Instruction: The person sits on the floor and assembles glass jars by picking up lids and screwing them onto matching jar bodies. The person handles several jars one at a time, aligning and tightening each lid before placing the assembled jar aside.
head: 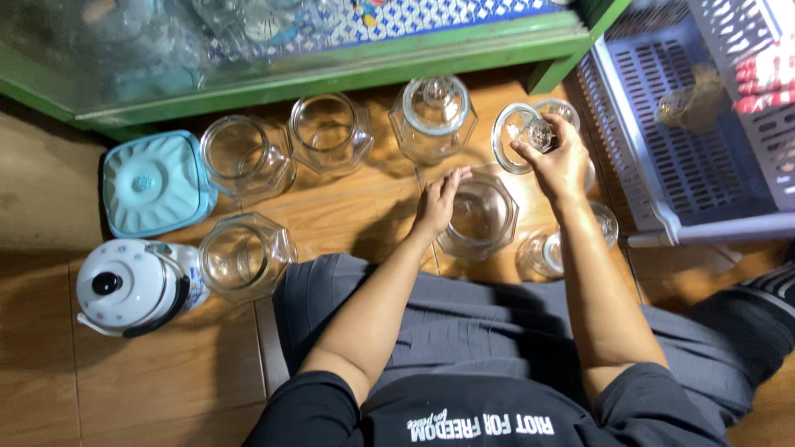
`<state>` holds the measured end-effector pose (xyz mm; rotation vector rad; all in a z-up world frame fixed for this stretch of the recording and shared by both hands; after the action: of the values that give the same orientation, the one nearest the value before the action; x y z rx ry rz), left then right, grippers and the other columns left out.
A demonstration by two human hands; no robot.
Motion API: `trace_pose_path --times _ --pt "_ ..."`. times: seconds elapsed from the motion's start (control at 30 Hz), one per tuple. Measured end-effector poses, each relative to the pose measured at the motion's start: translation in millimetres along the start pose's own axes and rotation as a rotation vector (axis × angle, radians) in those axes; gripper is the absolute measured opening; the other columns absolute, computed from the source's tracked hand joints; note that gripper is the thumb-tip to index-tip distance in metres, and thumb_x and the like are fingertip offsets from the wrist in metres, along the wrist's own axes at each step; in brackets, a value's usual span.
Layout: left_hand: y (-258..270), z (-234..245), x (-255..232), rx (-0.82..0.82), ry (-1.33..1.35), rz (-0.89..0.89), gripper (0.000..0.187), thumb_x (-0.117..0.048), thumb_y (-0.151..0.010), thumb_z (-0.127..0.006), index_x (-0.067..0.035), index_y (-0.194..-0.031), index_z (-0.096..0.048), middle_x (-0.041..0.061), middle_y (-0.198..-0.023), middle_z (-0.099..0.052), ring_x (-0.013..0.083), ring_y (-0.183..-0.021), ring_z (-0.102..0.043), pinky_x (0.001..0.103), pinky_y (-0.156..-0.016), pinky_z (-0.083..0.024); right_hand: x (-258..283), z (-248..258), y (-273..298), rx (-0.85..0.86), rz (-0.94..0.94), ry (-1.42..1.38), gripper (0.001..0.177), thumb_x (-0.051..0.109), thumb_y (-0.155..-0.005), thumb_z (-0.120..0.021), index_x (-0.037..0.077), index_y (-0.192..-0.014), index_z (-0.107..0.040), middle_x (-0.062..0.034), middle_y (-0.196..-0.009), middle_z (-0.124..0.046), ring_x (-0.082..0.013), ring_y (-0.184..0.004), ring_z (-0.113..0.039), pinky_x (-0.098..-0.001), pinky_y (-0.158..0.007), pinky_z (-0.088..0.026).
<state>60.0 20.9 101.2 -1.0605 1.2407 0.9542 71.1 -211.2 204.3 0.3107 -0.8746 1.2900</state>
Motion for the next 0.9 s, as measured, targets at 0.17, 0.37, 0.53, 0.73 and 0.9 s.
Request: trace_pose_path --times 0.17,0.37,0.53,0.73,0.9 --pt "-7 6 10 -0.069 0.128 0.037 0.048 -0.043 -0.112 -0.040 -0.007 -0.127 -0.068 0.011 -0.115 -0.077 0.0187 -0.111 -0.075 0.032 -0.094 -0.056 57 29 66 0.114 0.232 0.003 0.066 0.031 -0.080 -0.093 0.004 -0.134 -0.068 -0.0144 -0.119 -0.068 -0.0267 -0.110 -0.065 -0.0374 -0.094 -0.055" --pt "-7 19 9 -0.123 -0.054 0.125 0.057 -0.055 -0.104 -0.048 -0.007 -0.116 -0.077 0.009 -0.092 -0.075 0.0175 -0.087 -0.070 0.031 -0.080 -0.054 80 17 110 0.180 0.384 0.031 0.065 0.023 -0.077 -0.092 0.002 -0.133 -0.068 -0.0149 -0.116 -0.067 -0.0312 -0.107 -0.060 -0.0410 -0.094 -0.052" --pt "-1 22 8 -0.074 -0.243 -0.015 0.045 -0.045 -0.097 -0.068 -0.006 -0.116 -0.079 0.010 -0.100 -0.069 0.0188 -0.091 -0.069 0.031 -0.082 -0.054 77 7 113 0.188 0.384 0.017 0.064 0.023 -0.077 -0.092 0.002 -0.132 -0.067 -0.0145 -0.116 -0.067 -0.0323 -0.107 -0.060 -0.0414 -0.094 -0.052" --pt "-1 17 11 -0.040 -0.061 0.019 0.035 -0.031 -0.093 -0.076 -0.005 -0.117 -0.076 0.008 -0.110 -0.068 0.0167 -0.096 -0.071 0.028 -0.085 -0.058 73 0 112 0.198 0.405 0.060 0.064 0.025 -0.077 -0.092 0.002 -0.131 -0.068 -0.0150 -0.120 -0.067 -0.0338 -0.109 -0.059 -0.0437 -0.095 -0.051" --pt "-2 20 11 -0.023 -0.126 0.099 0.037 -0.031 -0.092 -0.076 -0.004 -0.119 -0.077 0.011 -0.111 -0.066 0.0200 -0.097 -0.071 0.030 -0.086 -0.057 59 -4 105 0.291 0.326 0.016 0.091 0.042 -0.067 -0.094 0.003 -0.141 -0.057 -0.0211 -0.131 -0.060 -0.0368 -0.122 -0.056 -0.0460 -0.101 -0.047"
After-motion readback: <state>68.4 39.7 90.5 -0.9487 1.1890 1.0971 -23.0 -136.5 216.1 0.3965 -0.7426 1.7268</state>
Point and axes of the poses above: each hand's wrist, its own y-axis away from the middle knuckle, its own z-axis out of the back of the hand, x = y × z, the point moved 1 cm from there along -y, towards the middle knuckle
